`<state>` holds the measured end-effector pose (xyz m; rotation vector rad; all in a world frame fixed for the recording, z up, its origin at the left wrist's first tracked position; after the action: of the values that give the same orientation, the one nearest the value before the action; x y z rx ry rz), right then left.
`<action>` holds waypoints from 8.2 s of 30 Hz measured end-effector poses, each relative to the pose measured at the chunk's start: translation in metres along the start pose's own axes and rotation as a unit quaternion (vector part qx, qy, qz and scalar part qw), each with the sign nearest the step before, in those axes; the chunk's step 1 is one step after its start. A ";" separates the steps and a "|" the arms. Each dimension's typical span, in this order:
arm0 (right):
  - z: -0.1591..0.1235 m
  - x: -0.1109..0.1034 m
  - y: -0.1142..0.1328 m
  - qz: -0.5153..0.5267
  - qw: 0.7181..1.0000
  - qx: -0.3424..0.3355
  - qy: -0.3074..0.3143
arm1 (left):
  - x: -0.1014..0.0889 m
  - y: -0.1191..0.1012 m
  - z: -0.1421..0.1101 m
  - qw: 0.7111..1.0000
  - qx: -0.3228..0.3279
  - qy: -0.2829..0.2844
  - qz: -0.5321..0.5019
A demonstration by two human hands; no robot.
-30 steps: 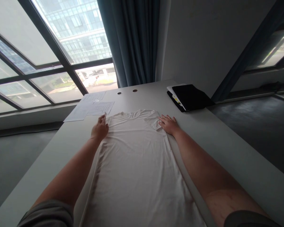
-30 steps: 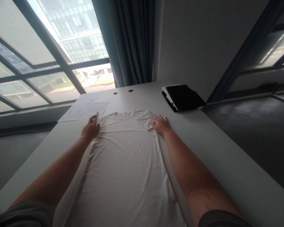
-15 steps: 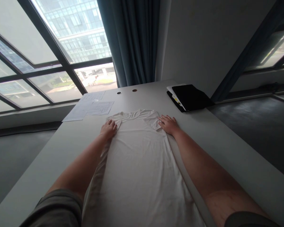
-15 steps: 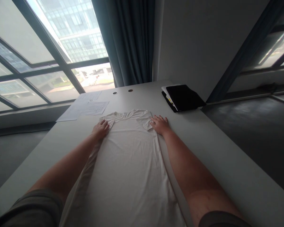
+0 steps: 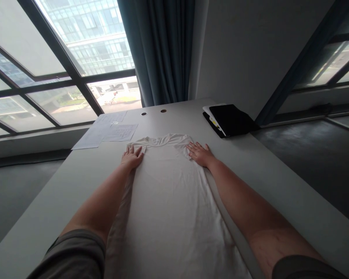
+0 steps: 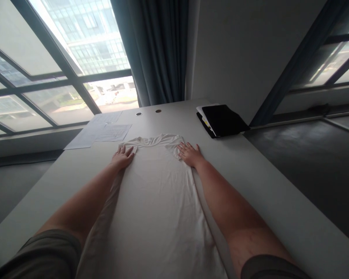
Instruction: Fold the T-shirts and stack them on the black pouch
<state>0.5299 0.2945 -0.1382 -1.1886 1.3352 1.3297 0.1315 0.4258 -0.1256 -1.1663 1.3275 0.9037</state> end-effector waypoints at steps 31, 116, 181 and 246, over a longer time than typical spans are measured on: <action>0.110 -0.006 0.030 -0.010 0.997 0.081 0.016 | -0.001 -0.007 0.001 0.998 -0.037 -0.040 -0.025; -0.357 0.049 0.109 -0.023 0.993 -0.056 -0.100 | 0.040 0.057 -0.425 0.970 0.027 -0.219 -0.100; 0.133 -0.001 0.184 0.039 0.997 0.003 -0.071 | -0.015 -0.057 -0.401 0.925 0.325 0.087 -0.179; 0.146 0.025 0.188 0.059 0.978 0.133 -0.147 | 0.029 -0.068 -0.343 0.963 0.230 0.057 -0.125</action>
<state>0.3351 0.4330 -0.1394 -0.7096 1.3310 1.3030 0.1188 0.0754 -0.1089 -0.9971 1.3519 0.3220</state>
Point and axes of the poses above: each hand's wrist, its own z-axis towards the middle knuckle, its own x-axis out of the palm, y = z × x, the point moved 1 cm from there along z, towards the middle knuckle, and after that the axes turned 2 degrees about -z, right-handed, at the moved point
